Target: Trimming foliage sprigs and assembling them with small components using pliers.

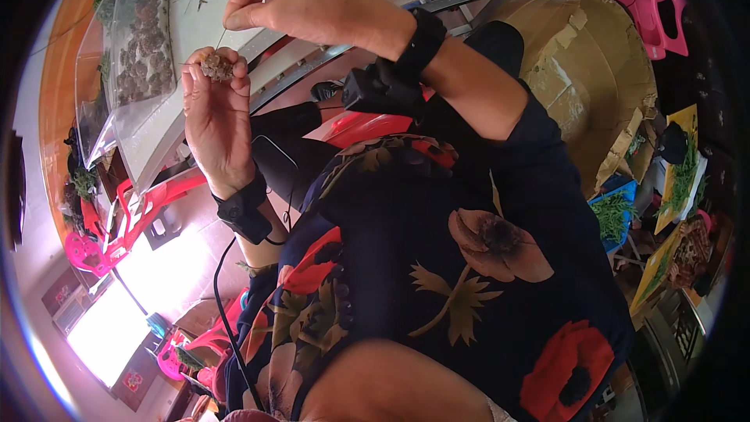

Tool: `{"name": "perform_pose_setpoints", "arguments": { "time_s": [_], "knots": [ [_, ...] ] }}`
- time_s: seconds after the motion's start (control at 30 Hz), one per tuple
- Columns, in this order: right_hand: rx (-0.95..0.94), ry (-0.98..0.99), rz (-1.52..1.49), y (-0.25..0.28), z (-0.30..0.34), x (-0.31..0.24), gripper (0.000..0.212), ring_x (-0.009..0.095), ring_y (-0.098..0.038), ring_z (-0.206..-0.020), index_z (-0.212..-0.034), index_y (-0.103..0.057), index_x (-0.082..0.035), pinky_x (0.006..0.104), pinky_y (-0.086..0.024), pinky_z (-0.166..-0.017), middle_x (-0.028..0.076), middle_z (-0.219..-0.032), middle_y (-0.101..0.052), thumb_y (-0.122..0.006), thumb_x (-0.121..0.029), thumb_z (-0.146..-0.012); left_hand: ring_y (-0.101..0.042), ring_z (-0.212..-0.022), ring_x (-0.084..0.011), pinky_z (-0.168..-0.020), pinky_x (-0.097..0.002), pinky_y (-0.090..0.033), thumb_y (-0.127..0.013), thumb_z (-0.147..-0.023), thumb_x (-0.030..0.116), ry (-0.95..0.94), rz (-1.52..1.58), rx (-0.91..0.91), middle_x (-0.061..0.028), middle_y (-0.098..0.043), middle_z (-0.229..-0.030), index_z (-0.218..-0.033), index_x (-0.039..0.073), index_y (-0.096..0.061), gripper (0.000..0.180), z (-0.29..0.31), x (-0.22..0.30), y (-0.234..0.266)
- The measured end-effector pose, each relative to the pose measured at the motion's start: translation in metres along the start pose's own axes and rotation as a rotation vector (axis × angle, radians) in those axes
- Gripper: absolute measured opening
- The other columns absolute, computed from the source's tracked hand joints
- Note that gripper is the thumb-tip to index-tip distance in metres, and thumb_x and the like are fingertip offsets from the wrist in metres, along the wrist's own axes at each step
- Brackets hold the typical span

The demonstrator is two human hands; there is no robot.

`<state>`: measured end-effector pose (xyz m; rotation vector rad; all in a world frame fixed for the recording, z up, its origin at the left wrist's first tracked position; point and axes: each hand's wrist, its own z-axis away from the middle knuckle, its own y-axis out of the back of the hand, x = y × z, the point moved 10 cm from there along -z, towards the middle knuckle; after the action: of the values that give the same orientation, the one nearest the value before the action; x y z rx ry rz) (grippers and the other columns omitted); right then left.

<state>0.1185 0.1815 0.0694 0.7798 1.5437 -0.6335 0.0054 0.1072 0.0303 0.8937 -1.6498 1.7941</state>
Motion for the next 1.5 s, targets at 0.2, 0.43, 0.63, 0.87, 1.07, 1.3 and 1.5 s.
{"name": "perform_pose_setpoints", "arguments": {
  "time_s": [0.2,0.43,0.63,0.87,1.07,1.3,1.5],
  "knots": [
    [-0.078,0.165,0.229,0.007,-0.004,-0.021,0.013,0.006,-0.048,-0.057,-0.082,-0.065,0.005,0.0238,-0.039,-0.051,0.006,-0.065,-0.061,-0.065,-0.008,-0.081,-0.054,-0.078,-0.0142,-0.072,-0.0235,-0.046,-0.045,-0.098,0.02,0.106,-0.169,-0.117,-0.0136,-0.059,-0.094,-0.105,-0.002,-0.053,0.024,0.003,-0.011,-0.013],
    [-0.257,0.141,0.319,0.001,0.0,-0.033,0.015,0.006,-0.049,-0.058,-0.084,-0.065,0.005,0.0244,-0.04,-0.053,0.006,-0.065,-0.061,-0.066,-0.01,-0.081,-0.051,-0.074,-0.0106,-0.068,-0.0203,-0.043,-0.049,-0.096,0.02,0.286,-0.23,-0.255,-0.0105,-0.06,-0.09,-0.104,-0.006,-0.057,0.028,0.008,-0.023,-0.026],
    [-0.225,-0.05,0.207,-0.007,-0.004,-0.018,0.011,0.011,-0.054,-0.067,-0.086,-0.067,0.0,0.0263,-0.043,-0.061,0.01,-0.074,-0.062,-0.066,-0.01,-0.082,-0.047,-0.07,-0.0069,-0.066,-0.0184,-0.04,-0.053,-0.094,0.02,0.261,-0.343,-0.096,-0.0048,-0.058,-0.085,-0.102,-0.006,-0.061,0.029,0.01,-0.02,-0.021],
    [-0.07,0.234,0.258,-0.019,-0.004,-0.011,0.021,0.01,-0.06,-0.065,-0.084,-0.068,0.001,0.0237,-0.047,-0.061,0.008,-0.074,-0.065,-0.065,-0.019,-0.082,-0.041,-0.067,-0.0057,-0.061,-0.018,-0.033,-0.054,-0.093,0.019,0.184,-0.489,-0.013,0.0,-0.055,-0.078,-0.1,-0.005,-0.063,0.026,0.004,-0.012,-0.008],
    [0.061,0.11,0.065,-0.011,0.01,0.014,0.017,0.008,-0.06,-0.08,-0.099,-0.066,0.001,0.021,-0.048,-0.072,0.004,-0.088,-0.065,-0.062,-0.011,-0.088,-0.037,-0.065,-0.0056,-0.06,-0.0188,-0.03,-0.052,-0.093,0.018,0.183,-0.377,-0.011,0.0012,-0.052,-0.075,-0.099,-0.004,-0.062,0.025,0.004,-0.012,-0.009],
    [0.056,-0.218,-0.241,-0.015,0.027,0.035,0.019,0.009,-0.059,-0.083,-0.099,-0.064,0.001,0.0217,-0.048,-0.077,0.003,-0.088,-0.064,-0.059,-0.016,-0.09,-0.037,-0.066,-0.0061,-0.061,-0.0192,-0.03,-0.051,-0.094,0.018,0.173,-0.342,-0.014,0.0003,-0.052,-0.076,-0.097,-0.003,-0.061,0.024,0.003,-0.006,-0.01],
    [-0.039,-0.065,-0.322,-0.025,0.019,0.023,0.023,0.008,-0.058,-0.084,-0.099,-0.064,0.001,0.0193,-0.046,-0.076,0.002,-0.087,-0.063,-0.056,-0.02,-0.092,-0.038,-0.066,-0.0066,-0.062,-0.0191,-0.031,-0.05,-0.094,0.018,0.18,-0.338,-0.019,0.0001,-0.051,-0.077,-0.097,-0.003,-0.06,0.023,0.004,-0.009,-0.01]
  ]
}}
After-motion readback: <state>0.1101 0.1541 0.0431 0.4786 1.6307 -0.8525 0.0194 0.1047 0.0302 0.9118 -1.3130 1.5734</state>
